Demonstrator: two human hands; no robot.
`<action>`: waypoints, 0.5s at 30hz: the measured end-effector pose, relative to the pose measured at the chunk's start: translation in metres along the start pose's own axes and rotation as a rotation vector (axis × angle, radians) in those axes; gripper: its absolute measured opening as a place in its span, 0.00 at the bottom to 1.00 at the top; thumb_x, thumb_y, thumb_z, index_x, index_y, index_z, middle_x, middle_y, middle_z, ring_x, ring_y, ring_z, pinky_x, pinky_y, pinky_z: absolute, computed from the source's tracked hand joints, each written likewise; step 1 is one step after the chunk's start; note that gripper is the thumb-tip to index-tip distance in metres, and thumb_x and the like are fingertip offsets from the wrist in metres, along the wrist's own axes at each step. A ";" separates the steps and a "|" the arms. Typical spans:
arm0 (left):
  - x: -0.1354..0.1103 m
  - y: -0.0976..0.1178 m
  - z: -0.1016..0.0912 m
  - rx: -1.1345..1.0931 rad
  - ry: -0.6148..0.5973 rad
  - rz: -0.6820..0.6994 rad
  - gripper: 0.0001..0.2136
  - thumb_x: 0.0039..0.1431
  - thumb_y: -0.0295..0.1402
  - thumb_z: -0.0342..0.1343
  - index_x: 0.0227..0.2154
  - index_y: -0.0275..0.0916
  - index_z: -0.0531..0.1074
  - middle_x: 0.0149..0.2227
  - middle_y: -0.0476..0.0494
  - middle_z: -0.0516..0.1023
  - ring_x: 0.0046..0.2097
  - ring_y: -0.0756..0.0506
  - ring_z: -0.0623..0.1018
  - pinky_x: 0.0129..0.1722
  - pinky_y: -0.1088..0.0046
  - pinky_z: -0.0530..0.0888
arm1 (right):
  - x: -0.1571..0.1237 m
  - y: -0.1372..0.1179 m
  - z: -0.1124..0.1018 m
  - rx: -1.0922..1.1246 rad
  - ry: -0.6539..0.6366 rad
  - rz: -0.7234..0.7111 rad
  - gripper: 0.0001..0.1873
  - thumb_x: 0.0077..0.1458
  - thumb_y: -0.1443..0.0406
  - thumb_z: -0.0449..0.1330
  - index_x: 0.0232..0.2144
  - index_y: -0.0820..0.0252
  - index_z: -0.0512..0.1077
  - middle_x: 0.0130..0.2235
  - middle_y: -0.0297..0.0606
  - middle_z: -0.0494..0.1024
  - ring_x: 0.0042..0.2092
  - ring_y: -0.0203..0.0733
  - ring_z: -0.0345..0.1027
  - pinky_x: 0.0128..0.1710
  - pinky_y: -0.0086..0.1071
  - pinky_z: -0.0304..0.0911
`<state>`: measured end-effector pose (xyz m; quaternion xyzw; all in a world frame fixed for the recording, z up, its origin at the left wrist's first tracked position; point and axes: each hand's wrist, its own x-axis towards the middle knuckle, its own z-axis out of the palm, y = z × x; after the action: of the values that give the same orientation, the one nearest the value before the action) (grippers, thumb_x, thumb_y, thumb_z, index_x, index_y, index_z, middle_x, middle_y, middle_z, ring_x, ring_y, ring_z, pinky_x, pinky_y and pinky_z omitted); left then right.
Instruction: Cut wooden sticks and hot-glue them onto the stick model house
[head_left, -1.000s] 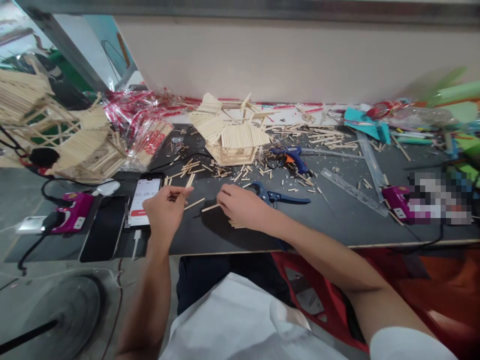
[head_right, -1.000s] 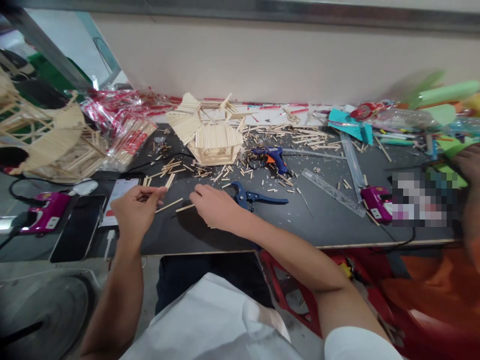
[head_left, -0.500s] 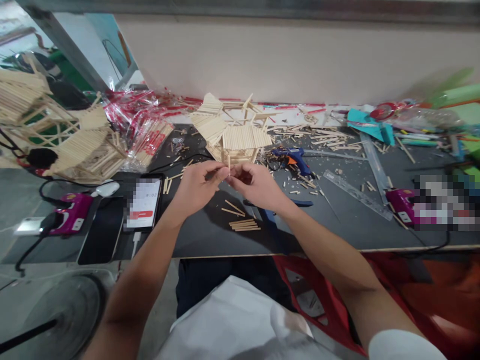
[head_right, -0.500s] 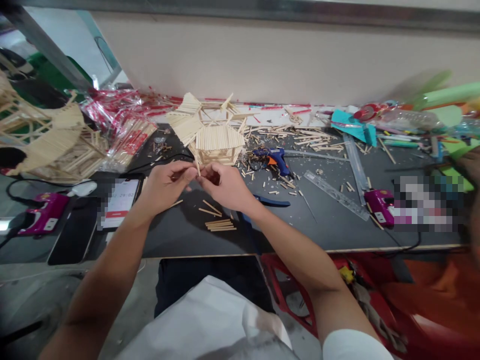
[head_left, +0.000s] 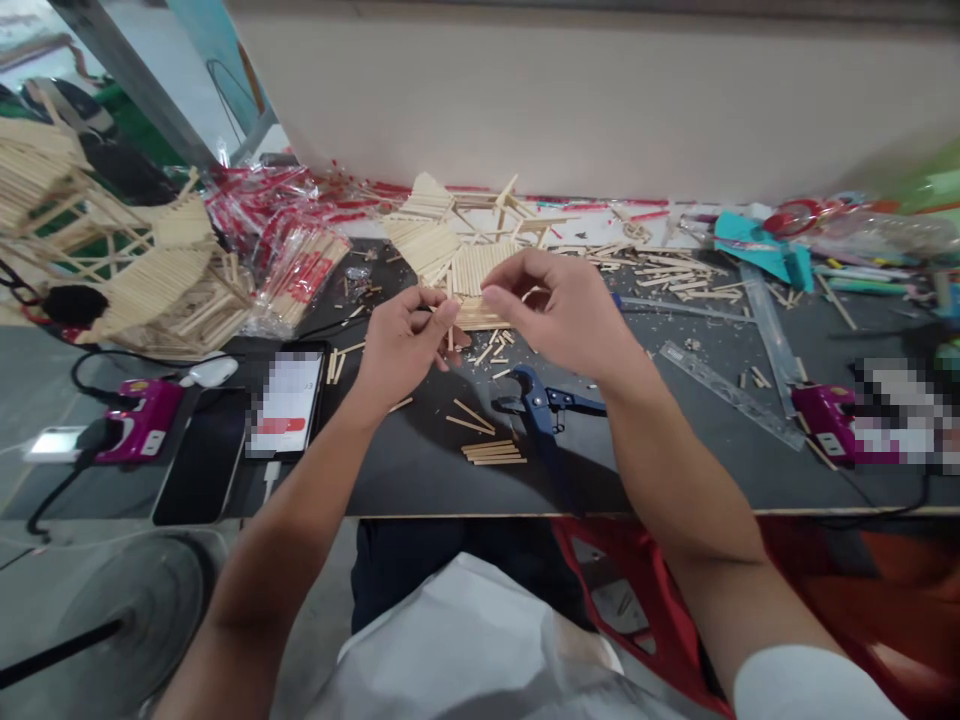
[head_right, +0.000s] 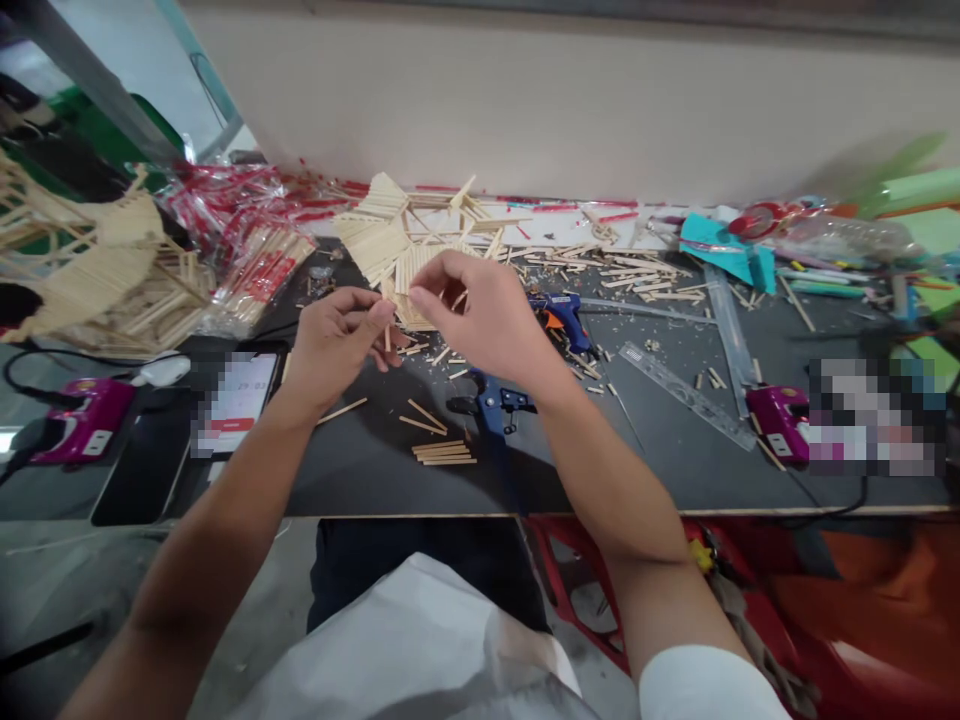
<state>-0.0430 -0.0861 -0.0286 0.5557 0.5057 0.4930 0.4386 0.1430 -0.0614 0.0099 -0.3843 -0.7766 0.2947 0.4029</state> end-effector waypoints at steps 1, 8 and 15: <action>0.001 -0.001 0.001 -0.029 0.003 -0.010 0.13 0.61 0.43 0.60 0.34 0.38 0.69 0.24 0.48 0.79 0.19 0.51 0.76 0.17 0.78 0.71 | 0.007 -0.002 -0.002 -0.020 0.014 -0.023 0.07 0.59 0.61 0.62 0.33 0.60 0.74 0.31 0.34 0.76 0.30 0.35 0.66 0.32 0.31 0.63; 0.006 -0.006 0.009 -0.131 0.105 -0.065 0.17 0.61 0.46 0.60 0.29 0.36 0.71 0.21 0.48 0.77 0.16 0.54 0.72 0.14 0.80 0.66 | 0.050 -0.002 -0.007 -0.138 -0.003 -0.091 0.05 0.57 0.63 0.65 0.30 0.56 0.74 0.30 0.35 0.76 0.33 0.39 0.69 0.35 0.34 0.65; 0.012 -0.008 0.017 -0.194 0.151 -0.103 0.14 0.62 0.43 0.59 0.28 0.37 0.71 0.19 0.51 0.75 0.15 0.54 0.71 0.13 0.80 0.65 | 0.067 0.015 0.008 -0.198 -0.084 -0.087 0.03 0.56 0.67 0.62 0.31 0.59 0.76 0.32 0.38 0.79 0.34 0.41 0.71 0.37 0.35 0.64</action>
<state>-0.0269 -0.0727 -0.0379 0.4453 0.5152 0.5567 0.4758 0.1165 0.0013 0.0210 -0.3755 -0.8340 0.2146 0.3426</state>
